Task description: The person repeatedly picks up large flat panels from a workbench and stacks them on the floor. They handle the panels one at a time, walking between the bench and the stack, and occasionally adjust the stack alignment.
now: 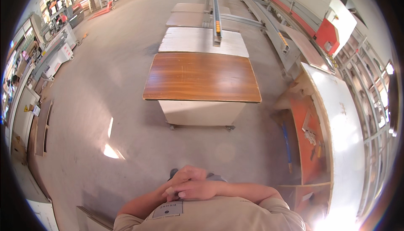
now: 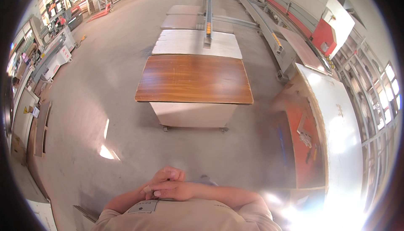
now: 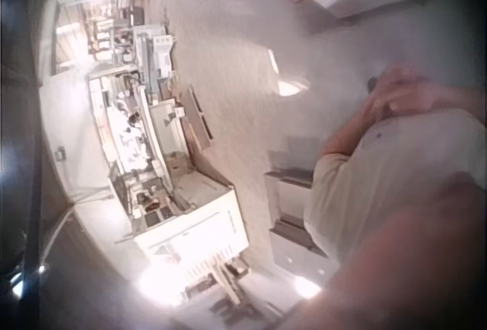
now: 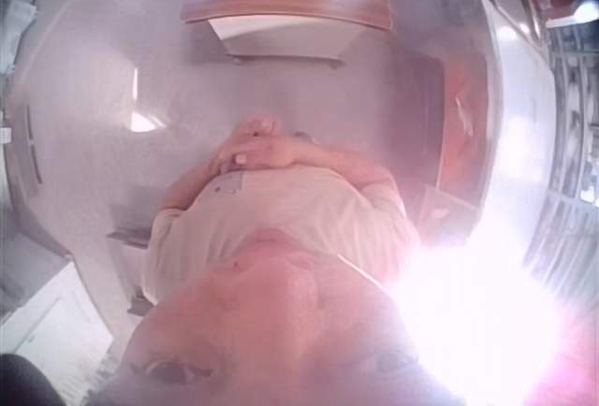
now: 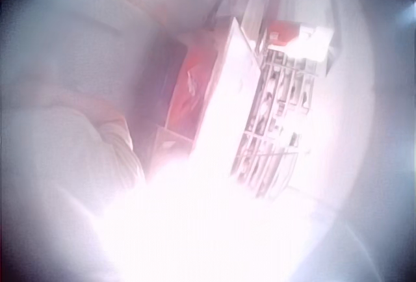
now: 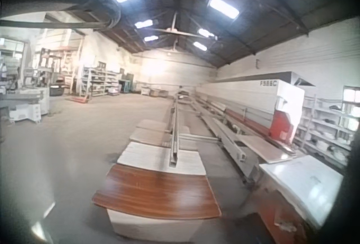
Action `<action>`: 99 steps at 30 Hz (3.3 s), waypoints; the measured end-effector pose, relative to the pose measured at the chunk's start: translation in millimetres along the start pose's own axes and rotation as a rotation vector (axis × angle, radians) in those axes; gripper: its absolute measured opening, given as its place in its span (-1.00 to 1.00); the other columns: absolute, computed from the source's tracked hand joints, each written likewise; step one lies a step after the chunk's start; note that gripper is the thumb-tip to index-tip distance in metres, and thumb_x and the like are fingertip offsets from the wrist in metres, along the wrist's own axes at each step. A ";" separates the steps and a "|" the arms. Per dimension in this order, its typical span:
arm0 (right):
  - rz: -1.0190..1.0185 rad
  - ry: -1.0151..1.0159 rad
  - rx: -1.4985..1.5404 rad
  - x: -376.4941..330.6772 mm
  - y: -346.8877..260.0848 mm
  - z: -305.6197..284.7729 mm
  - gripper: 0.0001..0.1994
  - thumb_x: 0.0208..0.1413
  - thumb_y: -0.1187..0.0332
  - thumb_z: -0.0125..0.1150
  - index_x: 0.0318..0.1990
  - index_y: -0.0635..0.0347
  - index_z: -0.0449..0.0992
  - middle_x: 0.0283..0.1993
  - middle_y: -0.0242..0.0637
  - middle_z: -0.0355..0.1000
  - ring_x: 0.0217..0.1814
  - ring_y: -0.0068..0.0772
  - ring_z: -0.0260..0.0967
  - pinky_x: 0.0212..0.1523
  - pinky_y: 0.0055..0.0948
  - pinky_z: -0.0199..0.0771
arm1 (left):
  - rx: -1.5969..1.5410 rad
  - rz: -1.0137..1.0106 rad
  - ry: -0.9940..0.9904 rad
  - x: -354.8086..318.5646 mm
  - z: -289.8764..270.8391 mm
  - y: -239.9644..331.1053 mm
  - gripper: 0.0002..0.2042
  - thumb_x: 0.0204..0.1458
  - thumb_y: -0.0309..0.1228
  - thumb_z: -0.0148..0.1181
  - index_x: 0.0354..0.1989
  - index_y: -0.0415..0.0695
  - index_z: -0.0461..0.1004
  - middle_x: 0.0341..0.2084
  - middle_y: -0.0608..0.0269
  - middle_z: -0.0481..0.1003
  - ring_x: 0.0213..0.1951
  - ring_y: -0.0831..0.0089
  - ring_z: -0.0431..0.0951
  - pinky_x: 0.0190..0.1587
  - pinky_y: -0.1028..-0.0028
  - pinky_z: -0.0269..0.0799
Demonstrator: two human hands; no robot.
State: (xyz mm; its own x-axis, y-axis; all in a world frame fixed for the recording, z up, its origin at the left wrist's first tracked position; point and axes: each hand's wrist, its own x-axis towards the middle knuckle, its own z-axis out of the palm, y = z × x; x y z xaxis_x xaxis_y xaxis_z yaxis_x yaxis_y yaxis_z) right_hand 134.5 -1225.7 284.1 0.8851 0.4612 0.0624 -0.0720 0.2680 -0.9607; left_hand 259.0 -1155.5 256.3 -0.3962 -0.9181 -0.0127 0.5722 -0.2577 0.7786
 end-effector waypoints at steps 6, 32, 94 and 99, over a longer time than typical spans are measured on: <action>-0.074 0.090 -0.080 -87.3 -33.6 4.7 -0.58 0.41 0.38 -0.19 0.35 0.31 0.22 0.22 -0.14 0.37 0.32 -0.41 0.22 0.28 -0.40 0.21 | -0.054 0.069 0.033 83.1 70.1 -14.2 -0.54 0.18 -0.02 0.03 -0.52 -0.22 0.35 -0.29 0.08 0.37 -0.28 0.37 0.31 -0.15 0.41 0.29; -0.034 0.699 -0.178 -259.9 -64.8 -81.2 -0.61 0.21 0.39 0.17 0.15 0.34 0.38 -0.07 -0.09 0.53 0.01 -0.24 0.51 0.06 -0.29 0.48 | -0.342 -0.365 1.504 19.5 -62.8 -197.4 -0.73 0.27 -0.18 -0.05 -0.48 0.02 0.32 -0.58 0.40 0.30 -0.49 0.44 0.38 -0.34 0.33 0.38; 0.283 0.667 -0.531 -687.1 -96.9 -288.2 -0.63 0.05 0.45 0.33 0.05 0.19 0.52 -0.12 -0.32 0.51 -0.11 -0.45 0.47 -0.12 -0.44 0.53 | 2.459 0.560 1.024 465.4 373.6 -8.6 -0.38 0.22 0.03 0.02 0.21 -0.30 0.37 0.08 -0.01 0.48 0.14 0.16 0.43 0.27 0.20 0.22; 0.433 0.345 -0.513 -701.2 -82.6 -322.7 -0.49 0.15 0.33 0.30 0.26 0.17 0.37 0.04 -0.13 0.54 0.08 -0.25 0.49 0.12 -0.35 0.43 | 2.452 0.441 0.918 486.5 377.7 -5.3 -0.37 0.20 0.04 0.05 0.24 -0.28 0.35 0.09 -0.01 0.47 0.15 0.16 0.43 0.29 0.20 0.21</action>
State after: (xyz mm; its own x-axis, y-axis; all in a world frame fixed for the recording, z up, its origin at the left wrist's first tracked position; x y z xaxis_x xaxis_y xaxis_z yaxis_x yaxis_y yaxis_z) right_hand -331.9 -1844.1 232.5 0.9261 0.1220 -0.3569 -0.2979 -0.3439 -0.8905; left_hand -208.0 -1487.1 482.9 0.0113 -0.8003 0.5995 -0.9723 -0.1489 -0.1804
